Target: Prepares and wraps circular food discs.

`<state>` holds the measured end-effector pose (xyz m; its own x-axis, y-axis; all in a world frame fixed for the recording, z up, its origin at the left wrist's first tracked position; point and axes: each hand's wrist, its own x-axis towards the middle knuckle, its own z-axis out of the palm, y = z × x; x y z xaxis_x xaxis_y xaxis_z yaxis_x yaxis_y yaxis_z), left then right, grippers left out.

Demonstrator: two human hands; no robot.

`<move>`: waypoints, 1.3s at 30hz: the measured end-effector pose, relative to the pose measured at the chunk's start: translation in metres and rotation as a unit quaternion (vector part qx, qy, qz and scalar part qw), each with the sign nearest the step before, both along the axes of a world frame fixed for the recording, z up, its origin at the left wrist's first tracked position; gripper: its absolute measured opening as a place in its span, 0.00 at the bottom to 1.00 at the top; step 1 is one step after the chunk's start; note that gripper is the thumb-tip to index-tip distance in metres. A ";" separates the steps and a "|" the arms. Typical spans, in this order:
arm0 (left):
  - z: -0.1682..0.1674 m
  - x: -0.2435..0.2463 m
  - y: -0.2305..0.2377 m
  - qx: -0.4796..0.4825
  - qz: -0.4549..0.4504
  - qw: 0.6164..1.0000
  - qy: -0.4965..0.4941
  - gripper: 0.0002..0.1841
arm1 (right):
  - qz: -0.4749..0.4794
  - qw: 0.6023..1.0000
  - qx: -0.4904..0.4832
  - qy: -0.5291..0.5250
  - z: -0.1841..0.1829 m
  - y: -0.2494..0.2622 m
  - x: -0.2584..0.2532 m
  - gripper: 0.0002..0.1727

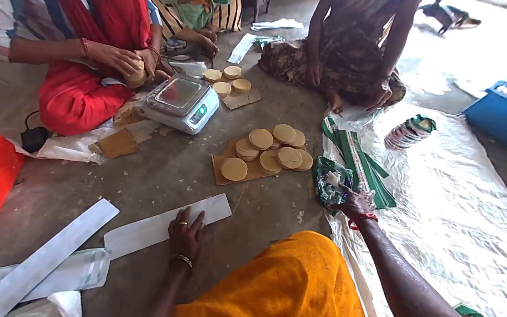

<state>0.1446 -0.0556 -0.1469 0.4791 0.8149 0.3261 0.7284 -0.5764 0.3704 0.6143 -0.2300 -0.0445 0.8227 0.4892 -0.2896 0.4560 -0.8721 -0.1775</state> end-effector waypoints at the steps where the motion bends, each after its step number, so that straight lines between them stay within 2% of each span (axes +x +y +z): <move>1: -0.001 0.000 0.000 0.003 0.000 1.000 0.000 0.19 | 0.000 1.000 0.005 0.008 0.000 0.000 0.001 0.53; 4: -0.001 0.000 0.000 -0.003 0.001 1.000 0.000 0.18 | -0.003 0.999 0.039 0.023 -0.007 -0.002 0.006 0.50; 8: 0.001 0.000 -0.001 -0.008 0.007 1.000 -0.001 0.18 | 0.003 0.991 0.134 -0.029 -0.015 -0.014 0.003 0.38; 10: 0.002 -0.001 -0.001 -0.006 0.008 1.000 0.002 0.18 | -0.002 0.980 0.199 -0.029 -0.007 -0.018 -0.006 0.33; 14: 0.006 0.000 0.000 -0.047 0.014 0.998 0.032 0.19 | -0.012 0.936 0.346 0.055 0.027 -0.008 -0.052 0.14; 16: 0.010 0.002 0.002 -0.071 0.019 0.997 0.027 0.19 | 0.051 0.917 0.368 0.144 0.044 0.010 -0.087 0.09; 20: 0.038 0.017 0.010 -0.135 0.076 0.987 0.035 0.19 | 0.172 0.879 0.263 0.360 0.056 0.068 -0.163 0.12; 22: 0.054 0.030 0.013 -0.196 0.100 0.973 0.074 0.23 | 0.224 0.857 0.218 0.411 0.043 0.096 -0.198 0.17; 25: 0.055 0.044 0.017 -0.246 0.076 0.956 0.143 0.28 | 0.324 0.860 0.196 0.341 0.008 0.128 -0.225 0.22; 29: 0.048 0.043 0.017 -0.255 0.068 0.952 0.156 0.27 | 0.368 0.892 0.177 0.195 -0.033 0.146 -0.229 0.23; 36: 0.044 0.041 0.013 -0.221 0.065 0.965 0.124 0.26 | 0.407 0.898 0.131 0.104 -0.041 0.144 -0.237 0.27; 39: 0.047 0.041 0.013 -0.228 0.062 0.962 0.135 0.28 | 0.447 0.892 0.031 0.063 -0.028 0.141 -0.241 0.35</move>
<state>0.1857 -0.0424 -0.0998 0.3854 0.9005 -0.2013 0.8868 -0.3011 0.3507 0.3734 -0.0889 -0.0729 0.0589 0.9515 -0.3019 0.9373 -0.1568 -0.3114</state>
